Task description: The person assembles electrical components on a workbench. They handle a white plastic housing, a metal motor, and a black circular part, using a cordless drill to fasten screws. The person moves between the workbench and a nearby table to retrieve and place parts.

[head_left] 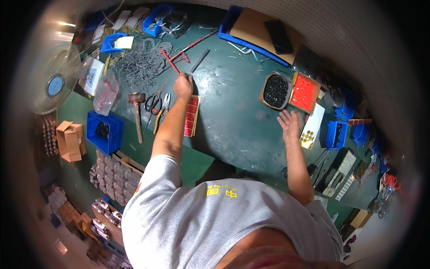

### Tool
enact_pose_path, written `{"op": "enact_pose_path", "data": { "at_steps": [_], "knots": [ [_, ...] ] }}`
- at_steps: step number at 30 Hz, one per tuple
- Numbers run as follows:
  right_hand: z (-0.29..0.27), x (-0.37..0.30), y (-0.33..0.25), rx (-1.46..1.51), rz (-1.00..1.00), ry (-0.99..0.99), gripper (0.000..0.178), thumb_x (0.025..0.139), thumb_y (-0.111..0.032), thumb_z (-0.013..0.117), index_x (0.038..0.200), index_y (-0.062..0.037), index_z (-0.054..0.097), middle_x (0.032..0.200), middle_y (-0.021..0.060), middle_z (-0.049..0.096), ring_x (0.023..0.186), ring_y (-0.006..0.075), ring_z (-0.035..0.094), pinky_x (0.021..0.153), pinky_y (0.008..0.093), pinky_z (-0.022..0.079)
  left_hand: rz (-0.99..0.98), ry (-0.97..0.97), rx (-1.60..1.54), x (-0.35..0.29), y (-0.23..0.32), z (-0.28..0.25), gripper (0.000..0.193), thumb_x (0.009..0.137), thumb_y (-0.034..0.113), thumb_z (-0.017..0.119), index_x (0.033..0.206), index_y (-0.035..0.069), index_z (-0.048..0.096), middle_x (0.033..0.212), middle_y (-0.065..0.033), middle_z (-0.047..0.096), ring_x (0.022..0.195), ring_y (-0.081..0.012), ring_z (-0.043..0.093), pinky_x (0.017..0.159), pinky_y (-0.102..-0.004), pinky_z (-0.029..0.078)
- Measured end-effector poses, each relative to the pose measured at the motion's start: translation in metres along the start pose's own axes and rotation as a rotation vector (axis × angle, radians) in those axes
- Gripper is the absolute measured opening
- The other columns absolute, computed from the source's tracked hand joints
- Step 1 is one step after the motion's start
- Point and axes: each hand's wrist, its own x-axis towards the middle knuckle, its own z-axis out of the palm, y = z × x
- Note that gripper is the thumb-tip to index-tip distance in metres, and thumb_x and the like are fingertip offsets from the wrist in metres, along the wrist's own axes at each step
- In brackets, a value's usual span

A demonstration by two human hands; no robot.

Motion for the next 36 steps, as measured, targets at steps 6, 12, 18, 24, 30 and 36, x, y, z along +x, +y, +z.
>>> {"op": "enact_pose_path", "data": {
  "at_steps": [6, 12, 18, 24, 30, 36],
  "knots": [
    [-0.031, -0.062, 0.029, -0.078, 0.088, 0.119, 0.054, 0.098, -0.018, 0.062, 0.144, -0.0019, 0.037, 0.120, 0.0248, 0.065, 0.100, 0.0325, 0.069, 0.083, 0.0454, 0.062, 0.295, -0.029, -0.178, -0.005, 0.059, 0.028, 0.018, 0.089, 0.018, 0.067, 0.097, 0.003, 0.064, 0.089, -0.0236, 0.068, 0.087, -0.0460, 0.066, 0.077, -0.0525, 0.052],
    [-0.060, -0.100, 0.052, -0.142, 0.175, 0.170, 0.054, 0.093, -0.009, 0.066, 0.142, 0.0031, 0.046, 0.113, 0.0207, 0.067, 0.095, 0.0294, 0.071, 0.077, 0.0402, 0.063, 0.813, 0.065, -0.045, 0.042, 0.020, 0.087, 0.019, 0.092, 0.014, 0.064, 0.107, 0.004, 0.067, 0.094, -0.0198, 0.071, 0.086, -0.0398, 0.068, 0.071, -0.0500, 0.050],
    [-0.129, -0.124, 0.062, -0.256, 0.063, 0.357, 0.038, 0.094, -0.009, 0.064, 0.129, 0.0040, 0.059, 0.109, 0.0152, 0.069, 0.090, 0.0226, 0.070, 0.075, 0.0366, 0.062, 0.623, -0.329, 0.169, 0.019, 0.107, 0.054, 0.019, 0.093, 0.020, 0.066, 0.105, 0.005, 0.065, 0.098, -0.0213, 0.071, 0.095, -0.0423, 0.067, 0.082, -0.0515, 0.052],
    [-0.186, -0.069, 0.039, -0.714, -0.391, 0.615, 0.048, 0.079, -0.017, 0.077, 0.121, 0.0021, 0.064, 0.106, 0.0170, 0.070, 0.094, 0.0361, 0.069, 0.082, 0.0434, 0.056, 0.644, -0.378, 0.300, 0.025, 0.099, 0.068, 0.022, 0.098, 0.025, 0.061, 0.104, 0.004, 0.062, 0.099, -0.0238, 0.069, 0.096, -0.0446, 0.066, 0.082, -0.0529, 0.052],
    [-0.168, -0.018, -0.025, -1.167, -0.346, 0.749, 0.074, 0.068, -0.027, 0.086, 0.132, -0.0056, 0.056, 0.128, 0.0209, 0.054, 0.120, 0.0412, 0.051, 0.100, 0.0495, 0.048, 0.717, -0.333, 0.030, -0.050, 0.086, 0.058, 0.016, 0.093, 0.017, 0.068, 0.094, 0.002, 0.064, 0.084, -0.0203, 0.071, 0.078, -0.0399, 0.069, 0.069, -0.0483, 0.053],
    [-0.216, 0.025, 0.022, -0.637, -0.444, 0.639, 0.045, 0.079, -0.007, 0.078, 0.119, 0.0026, 0.062, 0.095, 0.0184, 0.074, 0.084, 0.0279, 0.073, 0.080, 0.0408, 0.058, 0.533, -0.644, -0.266, -0.234, 0.110, 0.038, 0.015, 0.094, 0.014, 0.067, 0.093, -0.001, 0.065, 0.078, -0.0180, 0.070, 0.070, -0.0314, 0.069, 0.067, -0.0408, 0.054]
  ]
}}
